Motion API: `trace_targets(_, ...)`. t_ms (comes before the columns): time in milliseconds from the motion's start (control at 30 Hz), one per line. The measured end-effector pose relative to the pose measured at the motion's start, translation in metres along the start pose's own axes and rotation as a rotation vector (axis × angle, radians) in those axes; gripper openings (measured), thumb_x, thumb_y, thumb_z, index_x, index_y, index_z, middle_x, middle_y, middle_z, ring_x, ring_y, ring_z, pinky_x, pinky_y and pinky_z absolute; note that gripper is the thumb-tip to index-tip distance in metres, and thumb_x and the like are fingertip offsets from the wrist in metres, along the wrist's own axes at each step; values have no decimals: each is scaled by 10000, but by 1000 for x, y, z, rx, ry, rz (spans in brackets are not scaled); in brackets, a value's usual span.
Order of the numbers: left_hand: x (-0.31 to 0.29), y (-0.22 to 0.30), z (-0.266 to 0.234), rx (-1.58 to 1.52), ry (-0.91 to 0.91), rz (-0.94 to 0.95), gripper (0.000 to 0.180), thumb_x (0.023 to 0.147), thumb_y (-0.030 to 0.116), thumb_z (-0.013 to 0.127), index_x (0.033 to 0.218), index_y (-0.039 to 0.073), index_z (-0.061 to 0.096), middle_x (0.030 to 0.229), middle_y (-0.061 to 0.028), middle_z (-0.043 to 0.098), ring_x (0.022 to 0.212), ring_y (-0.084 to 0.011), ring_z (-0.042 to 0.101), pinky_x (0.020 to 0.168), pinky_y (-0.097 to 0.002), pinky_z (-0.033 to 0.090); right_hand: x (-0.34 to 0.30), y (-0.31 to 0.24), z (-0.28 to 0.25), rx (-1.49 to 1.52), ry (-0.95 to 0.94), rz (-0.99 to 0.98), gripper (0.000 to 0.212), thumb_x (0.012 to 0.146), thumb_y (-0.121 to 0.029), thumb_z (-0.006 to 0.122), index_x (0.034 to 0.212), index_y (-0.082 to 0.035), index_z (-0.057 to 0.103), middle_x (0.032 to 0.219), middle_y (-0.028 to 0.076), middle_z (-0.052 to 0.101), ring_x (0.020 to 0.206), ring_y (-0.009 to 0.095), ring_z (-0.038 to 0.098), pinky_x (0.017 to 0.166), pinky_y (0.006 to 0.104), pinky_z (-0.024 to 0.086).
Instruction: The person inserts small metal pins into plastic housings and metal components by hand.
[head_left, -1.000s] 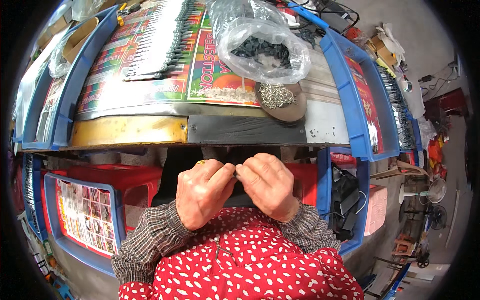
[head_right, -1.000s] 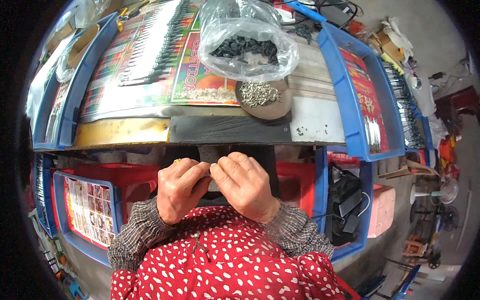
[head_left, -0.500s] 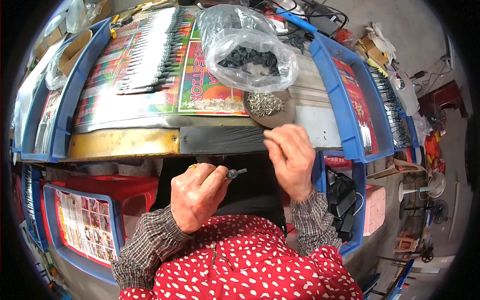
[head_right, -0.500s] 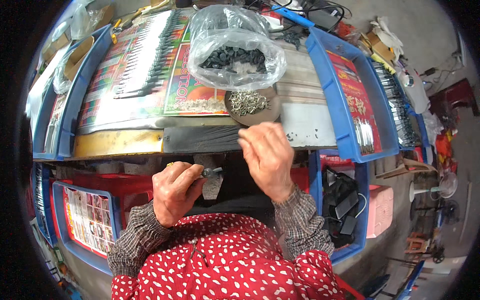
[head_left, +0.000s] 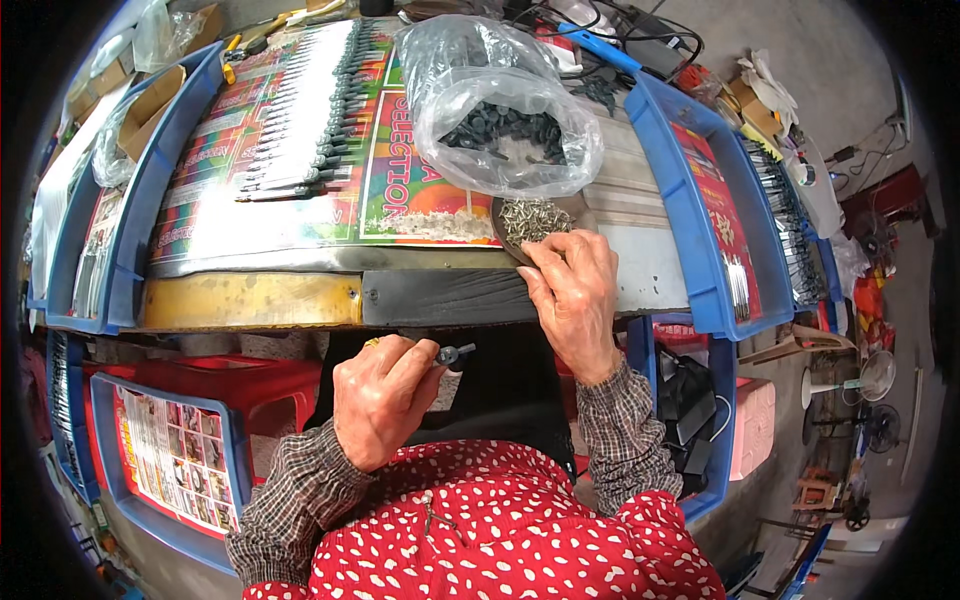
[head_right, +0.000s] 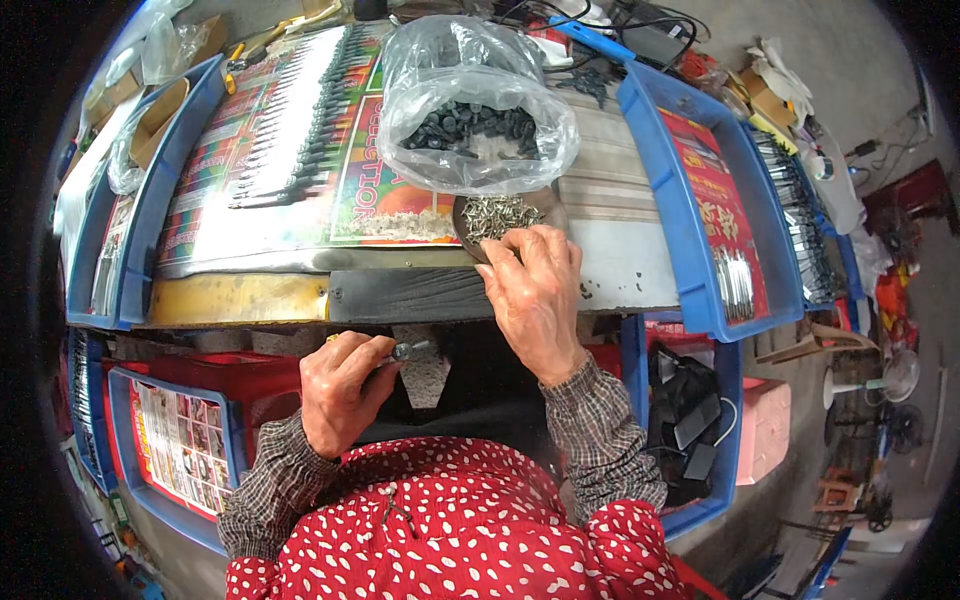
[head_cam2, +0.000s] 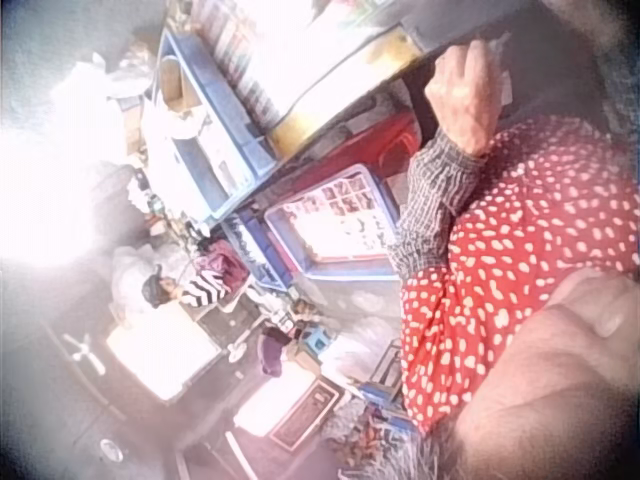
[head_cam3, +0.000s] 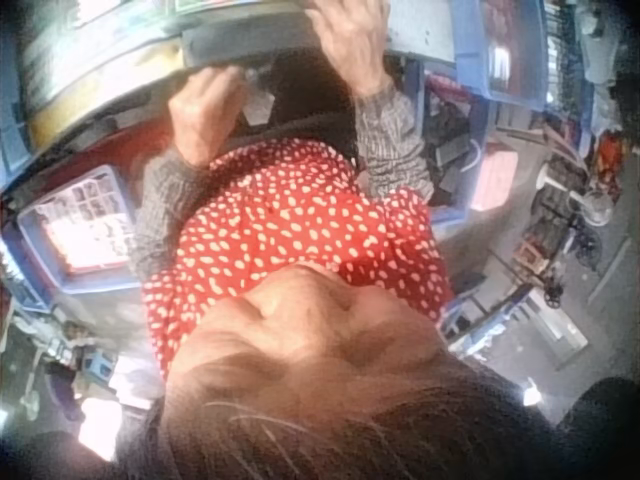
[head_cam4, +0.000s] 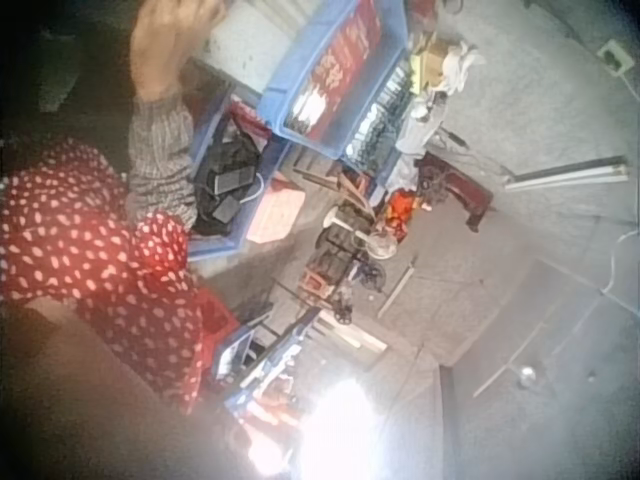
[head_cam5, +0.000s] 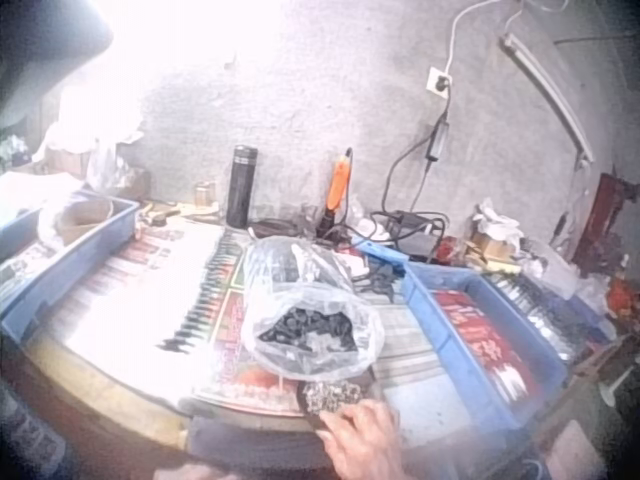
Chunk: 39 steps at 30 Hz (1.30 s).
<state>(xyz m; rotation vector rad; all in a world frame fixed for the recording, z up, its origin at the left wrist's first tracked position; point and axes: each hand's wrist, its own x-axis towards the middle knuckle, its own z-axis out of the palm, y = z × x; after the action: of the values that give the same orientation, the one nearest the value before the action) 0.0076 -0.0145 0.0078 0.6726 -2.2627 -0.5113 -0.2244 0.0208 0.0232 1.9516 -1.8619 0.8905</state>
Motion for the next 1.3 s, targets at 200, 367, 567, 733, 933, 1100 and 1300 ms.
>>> trace_targets(200, 1, 2, -2, -18, -25, -24, 278, 688, 13, 732, 940, 35, 618, 784, -90, 594, 682, -265, 602, 586, -362, 488, 2, 1, -2, 26, 5, -9, 284, 703, -66, 744, 977, -35, 679, 942, 70, 606, 962, 271, 537, 846, 415, 398)
trace_targets(367, 0, 4, -4, -31, -47, -46, 290, 674, -10, 736, 939, 25, 623, 812, -103, 617, 710, -275, 619, 612, -366, 495, 1, 2, -3, 99, 14, 35, 196, 711, -62, 736, 892, -41, 664, 902, 60, 595, 911, 264, 531, 817, 404, 398)
trace_targets(567, -1, 4, -5, -37, -20, -4, 259, 704, 35, 721, 938, 38, 610, 746, -87, 561, 642, -265, 575, 554, -367, 472, 2, -4, -9, 196, 41, 101, 125, 714, -27, 717, 796, -44, 624, 828, 61, 593, 854, 265, 536, 773, 390, 416)
trace_targets(733, 1, 7, -8, -122, -65, -64, 244, 700, 29, 731, 917, 39, 619, 742, -97, 562, 631, -280, 576, 545, -368, 467, -11, -30, -17, 390, 22, 87, 157, 696, 37, 706, 809, -30, 622, 789, 67, 608, 795, 258, 569, 703, 368, 463)
trace_targets(933, 2, 13, -10, -199, -71, -120, 231, 701, 6, 738, 908, 17, 637, 709, -100, 563, 572, -247, 541, 514, -343, 429, -30, -57, -18, 689, -59, 121, 182, 708, 45, 711, 858, -21, 631, 832, 70, 642, 814, 262, 596, 736, 358, 481)
trace_targets(1100, 0, 17, -11, -194, -84, -123, 231, 688, 28, 739, 884, 49, 620, 716, -89, 552, 619, -274, 581, 523, -369, 457, -36, -62, -12, 715, -87, 57, 172, 731, 15, 706, 878, -29, 627, 900, 67, 638, 890, 267, 575, 799, 371, 459)
trace_targets(1300, -2, 17, -11, -172, -81, -96, 256, 686, -6, 740, 919, 19, 636, 725, -107, 577, 612, -272, 576, 546, -359, 454, -37, -63, -9, 695, -74, 31, 187, 723, 20, 704, 880, -29, 614, 880, 74, 626, 868, 279, 578, 789, 375, 464)
